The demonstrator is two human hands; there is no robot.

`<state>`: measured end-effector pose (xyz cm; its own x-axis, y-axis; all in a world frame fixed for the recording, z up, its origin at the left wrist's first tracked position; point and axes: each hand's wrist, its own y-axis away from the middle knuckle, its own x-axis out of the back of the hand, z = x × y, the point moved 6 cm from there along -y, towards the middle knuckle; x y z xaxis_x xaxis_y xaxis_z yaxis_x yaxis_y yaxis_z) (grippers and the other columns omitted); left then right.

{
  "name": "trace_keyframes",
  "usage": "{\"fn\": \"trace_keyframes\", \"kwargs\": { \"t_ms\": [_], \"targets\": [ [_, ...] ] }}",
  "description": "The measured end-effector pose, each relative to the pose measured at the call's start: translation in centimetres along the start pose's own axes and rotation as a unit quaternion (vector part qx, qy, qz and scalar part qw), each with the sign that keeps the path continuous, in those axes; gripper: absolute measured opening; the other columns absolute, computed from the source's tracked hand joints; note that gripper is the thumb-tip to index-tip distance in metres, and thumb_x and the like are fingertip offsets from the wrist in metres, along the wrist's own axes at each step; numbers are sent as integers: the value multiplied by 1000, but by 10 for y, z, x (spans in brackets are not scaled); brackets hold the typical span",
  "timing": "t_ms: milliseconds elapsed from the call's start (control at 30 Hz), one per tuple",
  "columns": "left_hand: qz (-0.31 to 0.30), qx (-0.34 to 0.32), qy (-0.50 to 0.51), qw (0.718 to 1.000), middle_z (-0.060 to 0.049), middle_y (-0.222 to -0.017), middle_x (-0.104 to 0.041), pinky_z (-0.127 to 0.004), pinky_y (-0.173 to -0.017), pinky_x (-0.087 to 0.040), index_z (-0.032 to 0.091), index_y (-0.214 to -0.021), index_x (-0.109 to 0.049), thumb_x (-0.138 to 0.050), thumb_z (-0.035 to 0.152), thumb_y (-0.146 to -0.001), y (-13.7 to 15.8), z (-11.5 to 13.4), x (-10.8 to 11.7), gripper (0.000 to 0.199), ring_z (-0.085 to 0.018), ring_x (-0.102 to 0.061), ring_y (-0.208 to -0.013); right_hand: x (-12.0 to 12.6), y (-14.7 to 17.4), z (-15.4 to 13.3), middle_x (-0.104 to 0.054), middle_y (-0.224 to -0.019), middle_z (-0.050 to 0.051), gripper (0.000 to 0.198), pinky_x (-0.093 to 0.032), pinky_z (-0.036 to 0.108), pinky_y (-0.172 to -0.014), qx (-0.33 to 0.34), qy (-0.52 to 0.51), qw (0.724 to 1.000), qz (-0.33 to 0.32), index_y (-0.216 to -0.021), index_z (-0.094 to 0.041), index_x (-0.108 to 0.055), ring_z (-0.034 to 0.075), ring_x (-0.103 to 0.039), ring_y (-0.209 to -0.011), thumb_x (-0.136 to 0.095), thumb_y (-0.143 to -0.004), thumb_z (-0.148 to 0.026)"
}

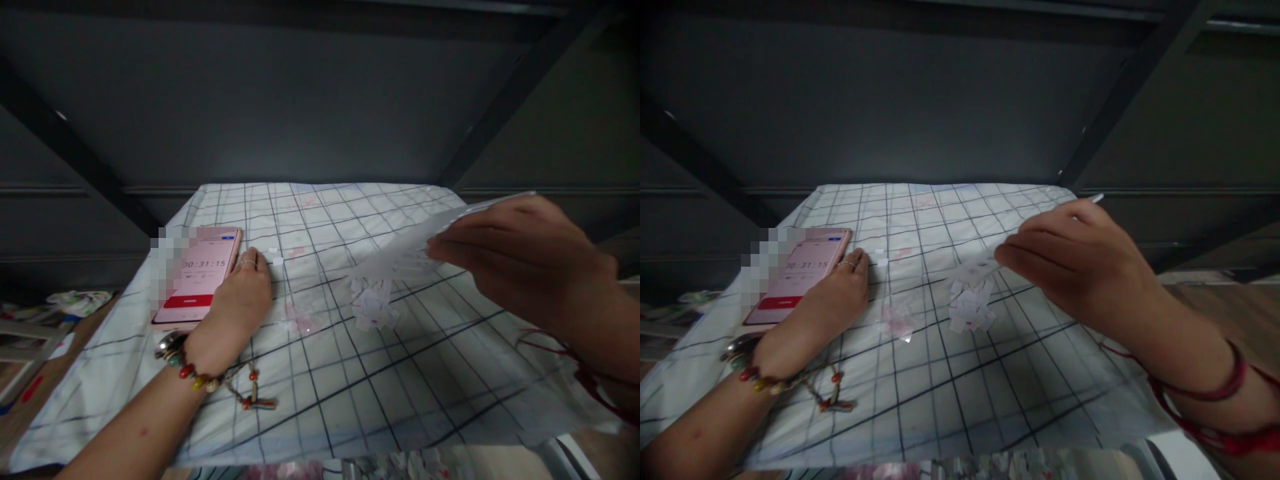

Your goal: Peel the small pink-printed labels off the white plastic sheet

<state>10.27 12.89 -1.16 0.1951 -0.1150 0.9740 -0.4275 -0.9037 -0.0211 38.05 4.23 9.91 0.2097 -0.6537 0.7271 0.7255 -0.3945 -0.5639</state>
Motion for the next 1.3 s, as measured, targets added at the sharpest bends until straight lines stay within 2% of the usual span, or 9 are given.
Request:
{"fn": "trace_keyframes", "kwargs": {
  "t_ms": [67,100,200,367,600,767,933,1067,1300],
  "targets": [
    [-14,-2,-16,1000,-34,-151,-69,-46,-115,-61,-4,-149,-65,-40,-2,-93,0,0,-2,61,-35,-69,-144,-11,-17,1,-79,-93,1,41,-49,42,-82,-25,2,1000,17,-107,-29,-74,19,-69,-94,-48,-102,2],
    [-23,1,-22,999,-34,-152,-69,-47,-116,-61,-3,-150,-64,-39,-3,-93,0,0,-2,62,-36,-68,-145,-15,-27,1,-78,-88,-1,41,-47,40,-78,-26,1,998,49,-102,-28,-74,18,-67,-88,-47,-101,3],
    [-29,10,-19,999,-34,-153,-68,-48,-115,-62,-4,-153,-62,-36,-4,-95,0,1,2,64,-36,-67,-147,-38,-59,-8,-71,-80,-2,39,-40,36,-74,7,6,998,61,-95,-24,-71,17,-61,-81,-42,-103,2],
    [-75,27,-30,996,-38,-159,-61,-42,-120,-58,-14,-154,-55,-29,-6,-96,0,6,8,64,-36,-64,-151,-70,-94,-26,-68,-80,0,43,-36,35,-77,40,11,999,32,-90,-22,-69,18,-58,-84,-38,-107,3],
    [-62,30,-45,997,-36,-161,-61,-37,-114,-60,-9,-155,-56,-33,-5,-97,0,6,6,63,-31,-67,-148,-95,-113,-30,-72,-88,1,38,-33,36,-79,21,-15,1000,-11,-99,-22,-72,19,-55,-88,-42,-109,-2],
    [-64,48,-41,996,-39,-158,-61,-38,-116,-59,-13,-155,-54,-31,-7,-98,1,8,14,62,-33,-69,-145,-92,-109,-31,-71,-87,1,38,-32,36,-79,50,-34,998,-9,-96,-21,-71,19,-56,-88,-42,-108,0],
    [-77,46,-52,995,-35,-159,-63,-36,-119,-57,-11,-155,-55,-31,-8,-97,0,11,19,63,-31,-66,-149,-81,-102,-31,-69,-81,0,37,-32,35,-80,36,-47,998,-38,-89,-22,-71,18,-56,-85,-47,-103,3],
    [-84,50,-33,995,-35,-161,-61,-35,-120,-56,-11,-155,-54,-30,-8,-97,0,8,14,63,-31,-62,-153,-72,-96,-34,-67,-77,-1,37,-32,35,-78,36,-48,997,-56,-87,-22,-71,18,-55,-82,-49,-98,7],
    [-45,33,-12,998,-34,-154,-67,-38,-114,-60,-7,-152,-60,-33,-2,-99,0,4,7,60,-31,-69,-144,-54,-76,-35,-72,-81,0,36,-37,34,-79,46,-57,996,-59,-93,-22,-72,17,-61,-84,-45,-105,-1]
  ]
}}
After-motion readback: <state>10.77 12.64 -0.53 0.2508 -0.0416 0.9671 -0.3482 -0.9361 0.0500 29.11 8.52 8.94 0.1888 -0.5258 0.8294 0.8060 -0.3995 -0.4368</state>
